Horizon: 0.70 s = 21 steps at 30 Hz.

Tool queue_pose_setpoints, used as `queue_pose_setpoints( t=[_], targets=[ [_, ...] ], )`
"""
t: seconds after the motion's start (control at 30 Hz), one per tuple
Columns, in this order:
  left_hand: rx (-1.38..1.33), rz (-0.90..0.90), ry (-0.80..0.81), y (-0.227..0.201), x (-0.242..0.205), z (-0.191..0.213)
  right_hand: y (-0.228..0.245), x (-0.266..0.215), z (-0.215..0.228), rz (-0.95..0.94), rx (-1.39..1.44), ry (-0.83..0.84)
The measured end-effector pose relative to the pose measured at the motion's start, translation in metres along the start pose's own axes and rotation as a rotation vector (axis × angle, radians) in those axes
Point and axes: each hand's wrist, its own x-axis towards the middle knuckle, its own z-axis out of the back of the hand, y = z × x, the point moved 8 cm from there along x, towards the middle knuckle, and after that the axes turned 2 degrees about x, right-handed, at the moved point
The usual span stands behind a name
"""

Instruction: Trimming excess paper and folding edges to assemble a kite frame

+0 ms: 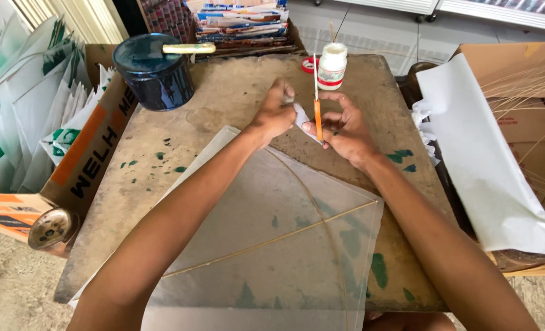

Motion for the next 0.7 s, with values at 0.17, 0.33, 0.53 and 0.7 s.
queue_pose_setpoints(
  t=[0.17, 0.33, 0.53, 0.7],
  targets=[
    [0.049, 0.122, 0.008, -0.001, -0.003, -0.002, 0.008, -0.002, 0.001, 0.0, -0.014, -0.044],
    [0.029, 0.174, -0.034, -0.038, -0.024, -0.011, 0.006, -0.001, 0.007, 0.002, -0.016, -0.085],
    [0.06, 0.127, -0.002, -0.048, -0.029, -0.015, 0.011, -0.003, 0.008, -0.002, 0.006, -0.109],
    [0.251, 0.125, -0.023, -0.054, -0.027, -0.017, 0.016, -0.005, 0.006, 0.011, -0.006, -0.118]
  ],
)
